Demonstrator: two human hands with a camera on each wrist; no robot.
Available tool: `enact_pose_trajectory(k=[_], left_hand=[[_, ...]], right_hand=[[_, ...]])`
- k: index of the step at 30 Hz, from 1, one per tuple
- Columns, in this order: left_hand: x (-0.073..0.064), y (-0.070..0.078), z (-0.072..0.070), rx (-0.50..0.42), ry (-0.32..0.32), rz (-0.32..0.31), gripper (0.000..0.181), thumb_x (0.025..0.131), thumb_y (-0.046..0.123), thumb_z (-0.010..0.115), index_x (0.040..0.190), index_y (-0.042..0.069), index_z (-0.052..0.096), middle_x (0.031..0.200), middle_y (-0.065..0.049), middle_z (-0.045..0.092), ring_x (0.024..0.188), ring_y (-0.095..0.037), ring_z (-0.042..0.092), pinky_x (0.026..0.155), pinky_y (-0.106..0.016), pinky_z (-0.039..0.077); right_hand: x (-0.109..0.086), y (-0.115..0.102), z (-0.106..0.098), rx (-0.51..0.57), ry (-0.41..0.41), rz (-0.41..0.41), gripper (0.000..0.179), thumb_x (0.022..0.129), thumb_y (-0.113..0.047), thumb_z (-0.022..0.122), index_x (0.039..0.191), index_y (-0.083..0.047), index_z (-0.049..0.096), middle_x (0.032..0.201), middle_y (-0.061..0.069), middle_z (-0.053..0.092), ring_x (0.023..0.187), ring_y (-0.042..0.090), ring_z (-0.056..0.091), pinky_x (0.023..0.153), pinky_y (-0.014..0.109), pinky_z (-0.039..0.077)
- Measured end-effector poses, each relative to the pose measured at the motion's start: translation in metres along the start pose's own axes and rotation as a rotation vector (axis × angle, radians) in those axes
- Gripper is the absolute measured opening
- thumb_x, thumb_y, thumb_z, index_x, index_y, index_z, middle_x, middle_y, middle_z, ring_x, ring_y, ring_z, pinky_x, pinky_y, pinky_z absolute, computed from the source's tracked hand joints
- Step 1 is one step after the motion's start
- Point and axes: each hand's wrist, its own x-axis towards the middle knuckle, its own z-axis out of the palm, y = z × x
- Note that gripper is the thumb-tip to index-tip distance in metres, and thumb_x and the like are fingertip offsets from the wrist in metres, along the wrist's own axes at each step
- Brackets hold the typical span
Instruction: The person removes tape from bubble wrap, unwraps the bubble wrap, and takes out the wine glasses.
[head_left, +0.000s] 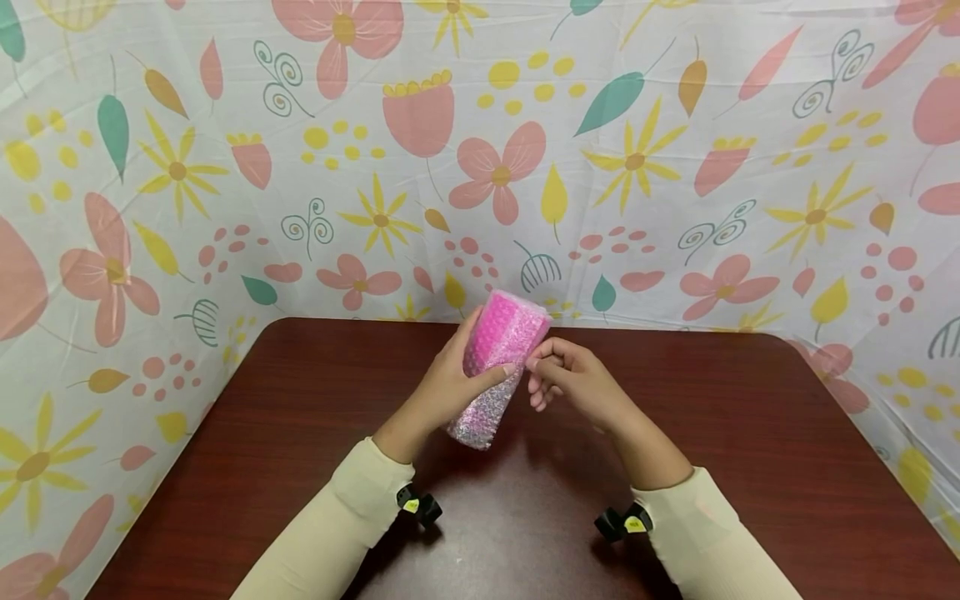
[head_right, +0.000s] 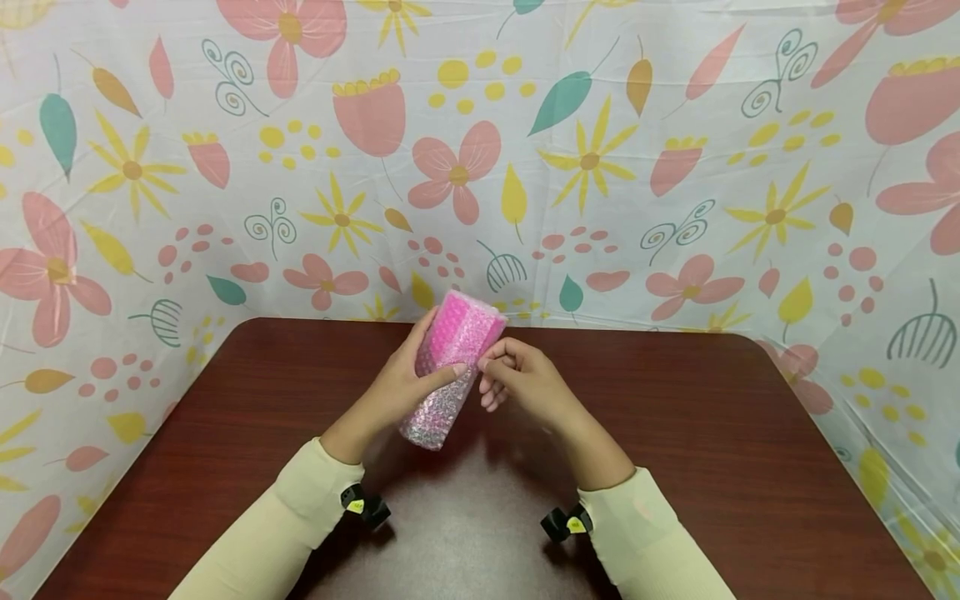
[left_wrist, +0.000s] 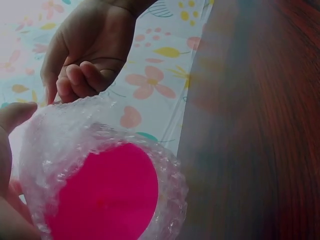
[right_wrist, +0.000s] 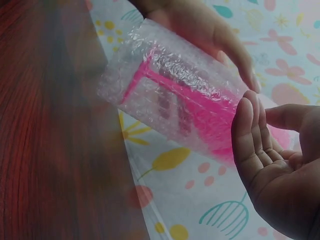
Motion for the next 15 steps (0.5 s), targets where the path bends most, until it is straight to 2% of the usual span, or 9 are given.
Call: enact_pose_trajectory(k=[3, 7, 11, 15], left_hand=[[0.0002, -0.0001, -0.0001, -0.009, 0.004, -0.011, 0.096, 0.084, 0.042, 0.080, 0.157, 0.045, 0.019, 0.159, 0.005, 0.035, 0.134, -0.025, 0.049, 0.104, -0.052, 0.049], [-0.0003, -0.0005, 0.0003, -0.022, -0.021, -0.041, 0.101, 0.081, 0.046, 0.082, 0.156, 0.048, 0.015, 0.159, 0.003, 0.035, 0.130, -0.026, 0.052, 0.101, -0.051, 0.052], [-0.0013, -0.0001, 0.0009, -0.018, -0.038, -0.065, 0.105, 0.079, 0.049, 0.083, 0.156, 0.050, 0.011, 0.159, -0.001, 0.036, 0.127, -0.027, 0.054, 0.097, -0.049, 0.053], [-0.0018, 0.0005, 0.0020, -0.018, -0.034, -0.064, 0.107, 0.079, 0.048, 0.084, 0.157, 0.049, 0.011, 0.156, -0.005, 0.040, 0.123, -0.028, 0.057, 0.094, -0.048, 0.055]], right_hand=[[-0.0004, -0.0004, 0.0008, 0.016, -0.008, 0.005, 0.014, 0.104, -0.015, 0.052, 0.104, 0.000, 0.055, 0.078, 0.007, 0.063, 0.064, 0.018, 0.066, 0.063, 0.037, 0.061], [-0.0003, -0.0006, 0.0014, 0.017, -0.020, 0.009, 0.017, 0.104, -0.015, 0.051, 0.105, 0.002, 0.053, 0.078, 0.007, 0.062, 0.064, 0.018, 0.066, 0.063, 0.038, 0.061], [-0.0007, -0.0002, 0.0013, -0.008, -0.022, 0.002, 0.023, 0.104, -0.015, 0.051, 0.107, 0.008, 0.052, 0.075, 0.007, 0.061, 0.064, 0.019, 0.066, 0.064, 0.043, 0.061], [-0.0008, 0.0000, 0.0012, -0.037, -0.019, -0.007, 0.024, 0.104, -0.017, 0.053, 0.106, 0.007, 0.052, 0.072, 0.007, 0.061, 0.065, 0.023, 0.066, 0.064, 0.045, 0.060]])
